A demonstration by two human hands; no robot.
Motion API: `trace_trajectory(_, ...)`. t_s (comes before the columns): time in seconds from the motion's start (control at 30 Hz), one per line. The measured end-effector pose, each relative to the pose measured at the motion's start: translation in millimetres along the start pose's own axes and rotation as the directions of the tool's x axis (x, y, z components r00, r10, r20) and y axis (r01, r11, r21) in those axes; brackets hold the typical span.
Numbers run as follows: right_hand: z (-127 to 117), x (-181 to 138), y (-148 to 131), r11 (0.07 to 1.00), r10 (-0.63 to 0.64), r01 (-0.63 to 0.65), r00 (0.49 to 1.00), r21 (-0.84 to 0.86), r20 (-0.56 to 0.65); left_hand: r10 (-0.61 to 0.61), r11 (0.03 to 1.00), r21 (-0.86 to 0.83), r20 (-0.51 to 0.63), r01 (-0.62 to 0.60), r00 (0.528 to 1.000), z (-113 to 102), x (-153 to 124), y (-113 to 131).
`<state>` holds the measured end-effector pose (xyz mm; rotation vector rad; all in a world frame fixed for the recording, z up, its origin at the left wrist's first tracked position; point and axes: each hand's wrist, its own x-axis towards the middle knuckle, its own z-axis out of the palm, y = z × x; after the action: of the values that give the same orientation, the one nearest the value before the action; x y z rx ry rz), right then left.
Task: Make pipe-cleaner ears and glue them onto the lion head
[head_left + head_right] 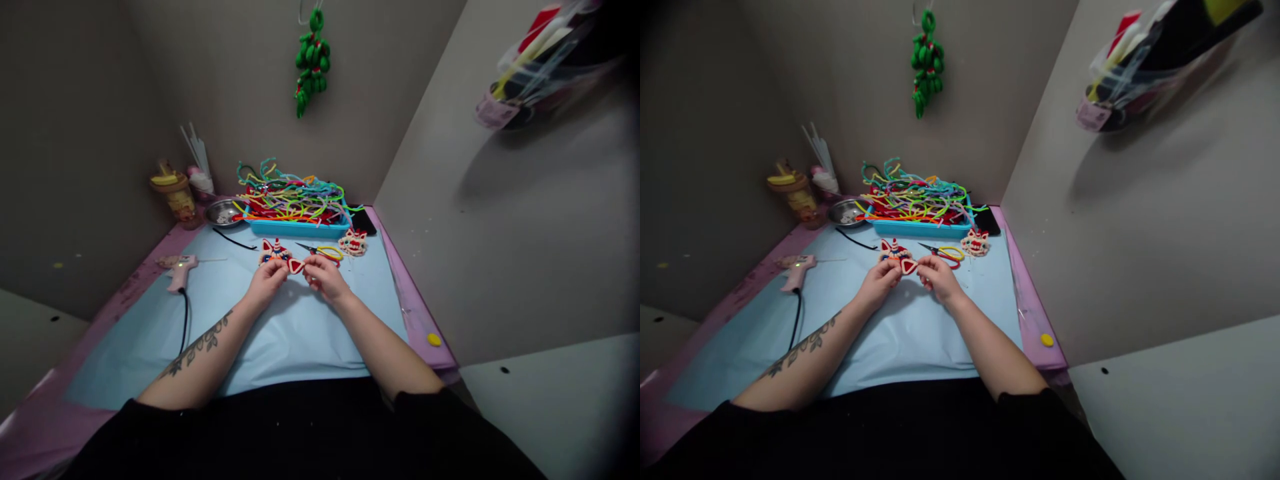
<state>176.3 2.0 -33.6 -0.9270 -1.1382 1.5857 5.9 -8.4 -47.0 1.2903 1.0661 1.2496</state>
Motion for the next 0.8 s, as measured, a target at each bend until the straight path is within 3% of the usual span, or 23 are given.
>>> trace_trajectory(0.13, -3.4, -3.0, -7.8, 0.99, 0.14, -0.141, 0.989, 0.012, 0.052, 0.059, 0.996, 0.064, 0.042, -0.062, 0.997, -2.3, 0.1, 2.2)
trace_trajectory(0.23, -2.6, -5.6, -9.3, 0.992, 0.124, -0.124, 0.989, 0.0, 0.086, 0.275, 0.932, 0.226, 0.069, -0.284, 0.959, -4.0, -1.8, 8.6)
trace_trajectory(0.4, 1.9, -7.0, -4.4, 0.997, -0.077, 0.079, 0.99, -0.013, 0.117, 0.608, 0.675, 0.457, 0.101, -0.579, 0.788, -6.4, -8.0, 14.0)
trace_trajectory(0.5, -0.2, -4.9, -1.8, 0.963, -0.268, 0.268, 0.963, -0.038, -0.001, 0.719, 0.552, 0.536, 0.082, -0.638, 0.69, -8.3, -12.1, 12.5)
trace_trajectory(0.67, -14.6, -3.1, -5.5, 0.901, -0.43, 0.406, 0.879, -0.15, -0.204, 0.782, 0.45, 0.597, 0.096, -0.664, 0.616, -12.5, -17.6, 9.8)
trace_trajectory(0.8, -19.4, -9.0, -12.6, 0.787, -0.598, 0.533, 0.784, -0.311, -0.169, 0.825, 0.375, 0.617, 0.119, -0.692, 0.553, -12.3, -20.5, 8.7)
